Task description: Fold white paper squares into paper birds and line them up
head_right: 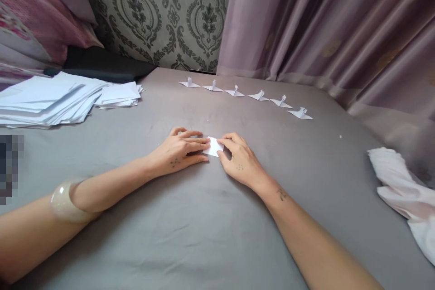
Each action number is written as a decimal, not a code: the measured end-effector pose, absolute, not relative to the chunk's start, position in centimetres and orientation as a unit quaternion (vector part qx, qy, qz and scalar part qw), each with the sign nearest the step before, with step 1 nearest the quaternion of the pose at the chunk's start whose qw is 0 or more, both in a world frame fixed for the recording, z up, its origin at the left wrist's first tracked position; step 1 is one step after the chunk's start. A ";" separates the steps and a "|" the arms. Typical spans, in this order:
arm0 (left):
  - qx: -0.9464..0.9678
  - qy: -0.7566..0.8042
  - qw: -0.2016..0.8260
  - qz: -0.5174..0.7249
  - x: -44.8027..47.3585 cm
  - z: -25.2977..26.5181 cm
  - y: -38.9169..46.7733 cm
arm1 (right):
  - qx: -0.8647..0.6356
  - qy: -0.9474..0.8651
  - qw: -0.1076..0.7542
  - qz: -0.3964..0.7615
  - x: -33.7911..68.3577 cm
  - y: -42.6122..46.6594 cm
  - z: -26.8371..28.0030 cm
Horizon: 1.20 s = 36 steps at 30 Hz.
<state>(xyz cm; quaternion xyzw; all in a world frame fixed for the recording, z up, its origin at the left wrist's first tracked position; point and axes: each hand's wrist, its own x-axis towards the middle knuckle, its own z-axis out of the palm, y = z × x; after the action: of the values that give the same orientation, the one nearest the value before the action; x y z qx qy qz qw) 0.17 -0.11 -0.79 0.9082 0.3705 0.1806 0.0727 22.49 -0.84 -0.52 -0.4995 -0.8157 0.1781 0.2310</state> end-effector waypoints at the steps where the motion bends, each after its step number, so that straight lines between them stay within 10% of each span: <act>1: 0.909 0.367 0.068 0.185 0.1 -0.9 0.0 | -0.504 -0.813 0.232 0.177 22.4 -0.9 -0.5; 22: 0.938 0.293 -0.004 0.187 0.3 -0.3 0.2 | -0.487 -0.834 0.219 0.137 22.4 -2.1 -0.2; 36: 0.652 0.426 0.511 0.364 1.0 0.5 -0.2 | -0.498 -0.654 0.419 0.386 21.4 -1.5 0.5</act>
<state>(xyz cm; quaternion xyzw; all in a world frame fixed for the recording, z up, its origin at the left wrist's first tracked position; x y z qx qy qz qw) 1.04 -0.21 0.51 0.6523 0.4258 0.3637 0.5108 21.44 -1.55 0.53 -0.4978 -0.6538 0.3864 0.4189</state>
